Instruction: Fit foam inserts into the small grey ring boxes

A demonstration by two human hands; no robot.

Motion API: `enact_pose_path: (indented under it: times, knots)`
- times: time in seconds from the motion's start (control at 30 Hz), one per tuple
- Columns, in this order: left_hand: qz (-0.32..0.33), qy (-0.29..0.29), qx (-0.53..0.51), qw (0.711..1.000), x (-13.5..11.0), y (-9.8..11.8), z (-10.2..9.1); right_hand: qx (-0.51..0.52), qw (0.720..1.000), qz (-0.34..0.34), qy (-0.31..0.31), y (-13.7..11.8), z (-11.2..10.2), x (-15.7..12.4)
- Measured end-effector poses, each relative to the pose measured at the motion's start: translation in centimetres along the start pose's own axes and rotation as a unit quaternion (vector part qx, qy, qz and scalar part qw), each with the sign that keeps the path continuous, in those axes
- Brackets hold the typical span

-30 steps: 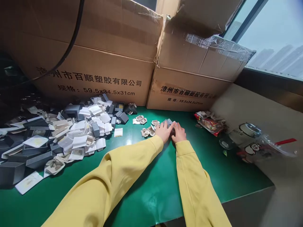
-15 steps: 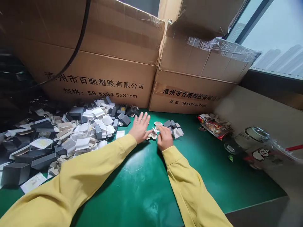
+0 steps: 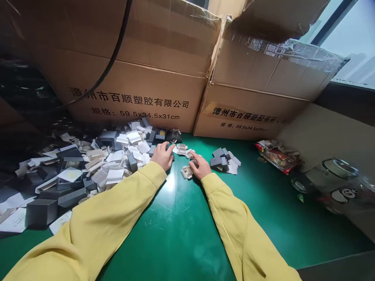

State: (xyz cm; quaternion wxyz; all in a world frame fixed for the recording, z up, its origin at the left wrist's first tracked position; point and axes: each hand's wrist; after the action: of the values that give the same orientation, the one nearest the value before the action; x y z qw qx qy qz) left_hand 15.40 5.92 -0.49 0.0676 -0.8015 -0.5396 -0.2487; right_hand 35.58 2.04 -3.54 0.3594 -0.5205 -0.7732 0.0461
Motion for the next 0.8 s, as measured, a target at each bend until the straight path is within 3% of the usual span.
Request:
enact_pose_path:
  times: [0.1,0.17,0.27,0.4,0.47,0.53,0.6,0.7,0.73,0.8]
  knots:
    - [-0.003,0.022,0.018,1.0,-0.6,-0.4,-0.3,0.061,0.997,-0.039,0.041,-1.1,-0.3,-0.4]
    - [0.002,0.005,0.026,1.0,-0.9,-0.5,-0.2,0.048,0.996,-0.047,0.064,-1.3,-0.2,-0.4]
    - [0.009,-0.035,-0.001,0.999,-1.0,-0.7,-0.1,0.014,0.999,-0.023,0.035,-0.7,0.3,-0.4]
    - [-0.006,0.018,-0.136,0.991,-0.6,-0.9,-0.2,-0.019,0.999,-0.001,-0.029,0.0,0.8,-0.4]
    - [-0.044,0.067,-0.251,0.965,-0.4,-0.7,-0.4,-0.024,0.999,0.001,-0.033,0.0,0.9,-0.5]
    - [-0.104,0.09,-0.402,0.905,-0.5,0.0,-0.6,-0.026,0.999,0.014,-0.03,-0.1,1.0,-0.5]
    - [-0.166,0.057,-0.578,0.797,-1.1,1.0,-0.8,-0.03,0.999,0.027,-0.028,-0.1,1.0,-0.4]
    - [-0.241,-0.096,-0.767,0.587,-2.7,2.8,-1.0,-0.031,0.999,0.016,-0.021,-0.1,0.8,-0.4]
    - [-0.261,-0.154,-0.791,0.532,-3.2,3.2,-1.2,-0.026,1.0,0.005,-0.007,-0.2,0.6,-0.4]
    - [-0.291,-0.227,-0.807,0.461,-4.0,3.7,-1.4,-0.008,0.999,-0.018,0.044,-0.5,0.2,-0.4]
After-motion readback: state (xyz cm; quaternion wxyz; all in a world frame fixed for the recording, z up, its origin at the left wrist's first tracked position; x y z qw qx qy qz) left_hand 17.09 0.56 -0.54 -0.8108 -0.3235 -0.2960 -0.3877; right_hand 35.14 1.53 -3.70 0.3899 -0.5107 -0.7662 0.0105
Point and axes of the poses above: each hand's wrist, its own x-axis towards the middle knuckle, its own z-axis out of the palm, y = z × x, and after that the axes turned 6 degrees about -z, right-handed
